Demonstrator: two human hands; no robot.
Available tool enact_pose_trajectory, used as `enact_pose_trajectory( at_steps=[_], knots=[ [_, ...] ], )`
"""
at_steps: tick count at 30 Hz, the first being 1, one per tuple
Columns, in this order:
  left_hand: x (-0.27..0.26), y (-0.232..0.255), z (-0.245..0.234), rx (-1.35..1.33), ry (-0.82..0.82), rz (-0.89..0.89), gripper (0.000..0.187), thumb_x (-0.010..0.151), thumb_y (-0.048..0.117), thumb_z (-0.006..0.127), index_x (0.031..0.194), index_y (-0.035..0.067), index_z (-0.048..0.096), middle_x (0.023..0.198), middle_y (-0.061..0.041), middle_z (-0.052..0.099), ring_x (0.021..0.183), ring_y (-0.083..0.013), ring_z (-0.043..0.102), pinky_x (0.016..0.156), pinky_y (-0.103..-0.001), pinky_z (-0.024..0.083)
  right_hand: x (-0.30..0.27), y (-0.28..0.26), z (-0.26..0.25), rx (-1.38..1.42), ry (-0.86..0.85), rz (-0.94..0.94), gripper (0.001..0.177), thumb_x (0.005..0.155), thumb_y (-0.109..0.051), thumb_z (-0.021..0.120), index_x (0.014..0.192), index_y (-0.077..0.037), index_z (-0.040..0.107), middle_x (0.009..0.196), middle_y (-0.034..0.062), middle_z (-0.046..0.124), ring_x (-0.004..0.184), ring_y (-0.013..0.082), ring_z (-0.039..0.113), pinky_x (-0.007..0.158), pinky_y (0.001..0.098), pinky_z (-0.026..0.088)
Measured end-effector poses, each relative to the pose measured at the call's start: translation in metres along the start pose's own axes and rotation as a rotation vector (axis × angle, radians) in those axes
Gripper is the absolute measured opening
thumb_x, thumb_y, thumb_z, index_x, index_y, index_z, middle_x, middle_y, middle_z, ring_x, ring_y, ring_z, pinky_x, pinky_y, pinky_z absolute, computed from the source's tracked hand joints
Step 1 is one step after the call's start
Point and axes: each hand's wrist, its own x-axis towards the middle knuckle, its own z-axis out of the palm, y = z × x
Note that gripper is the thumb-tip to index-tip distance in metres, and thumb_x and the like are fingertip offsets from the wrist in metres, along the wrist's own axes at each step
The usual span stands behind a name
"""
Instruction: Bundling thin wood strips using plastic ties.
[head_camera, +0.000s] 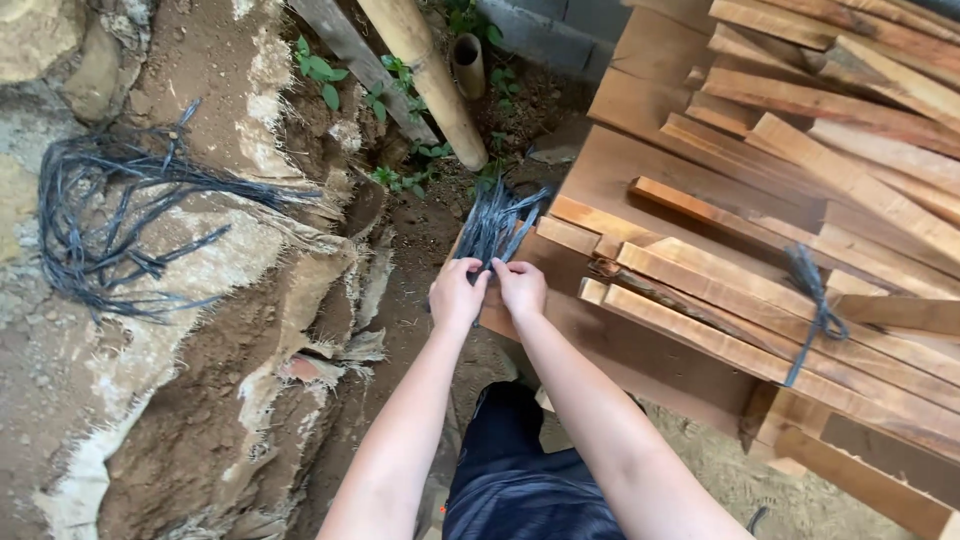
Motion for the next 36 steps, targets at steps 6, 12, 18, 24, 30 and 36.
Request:
enact_pose_trajectory(
  at_steps=[6, 12, 18, 24, 30, 36],
  knots=[
    [0.016, -0.009, 0.0, -0.043, -0.124, -0.057, 0.036, 0.077, 0.033, 0.085, 0.105, 0.016, 0.073, 0.108, -0.004, 0.071, 0.101, -0.0266, 0.068, 0.085, -0.042, 0.053, 0.014, 0.033, 0.017, 0.164, -0.005, -0.035, 0.027, 0.088, -0.028, 0.08, 0.086, -0.002, 0.078, 0.077, 0.0064, 0.077, 0.069, 0.0177, 0.069, 0.065, 0.0309, 0.055],
    [0.027, -0.038, 0.034, -0.078, -0.173, -0.114, 0.028, 0.076, 0.025, 0.086, 0.1, 0.016, 0.074, 0.099, -0.003, 0.068, 0.095, -0.0223, 0.069, 0.082, -0.039, 0.055, -0.002, 0.012, -0.025, 0.383, -0.253, 0.309, 0.022, 0.101, -0.029, 0.058, 0.09, -0.01, 0.065, 0.091, -0.0025, 0.078, 0.077, 0.0092, 0.071, 0.062, 0.0273, 0.049],
    [0.03, -0.041, 0.035, -0.063, -0.165, -0.088, 0.027, 0.074, 0.022, 0.088, 0.094, 0.014, 0.073, 0.092, -0.003, 0.065, 0.089, -0.0223, 0.067, 0.078, -0.04, 0.054, -0.009, 0.029, -0.041, -0.072, -0.18, -0.024, 0.028, 0.1, -0.03, 0.06, 0.104, -0.006, 0.072, 0.088, 0.0143, 0.075, 0.083, 0.0277, 0.072, 0.076, 0.0399, 0.056],
    [0.033, -0.038, 0.036, -0.021, -0.156, -0.113, 0.029, 0.073, 0.021, 0.088, 0.096, 0.014, 0.072, 0.092, -0.002, 0.065, 0.089, -0.0224, 0.066, 0.078, -0.041, 0.055, -0.043, -0.035, -0.13, -0.522, -0.476, -0.305, 0.031, 0.098, -0.035, 0.061, 0.109, -0.007, 0.072, 0.099, 0.0191, 0.075, 0.094, 0.0373, 0.071, 0.084, 0.0443, 0.055],
    [0.032, -0.047, 0.051, 0.132, -0.13, -0.048, 0.034, 0.077, 0.023, 0.087, 0.105, 0.014, 0.07, 0.104, -0.006, 0.066, 0.1, -0.0273, 0.066, 0.085, -0.042, 0.053, -0.065, -0.121, -0.262, -0.681, -0.525, -0.252, 0.034, 0.096, -0.038, 0.063, 0.116, -0.012, 0.069, 0.105, 0.014, 0.075, 0.098, 0.0302, 0.071, 0.089, 0.0434, 0.055],
    [0.019, -0.011, 0.043, 0.311, -0.138, -0.128, 0.058, 0.078, 0.033, 0.083, 0.126, 0.012, 0.059, 0.126, -0.015, 0.057, 0.12, -0.0385, 0.051, 0.1, -0.054, 0.039, -0.055, -0.11, -0.416, -0.764, -0.311, -0.326, 0.039, 0.094, -0.045, 0.064, 0.105, -0.008, 0.073, 0.089, 0.016, 0.075, 0.081, 0.0321, 0.072, 0.077, 0.0439, 0.056]
  ],
)
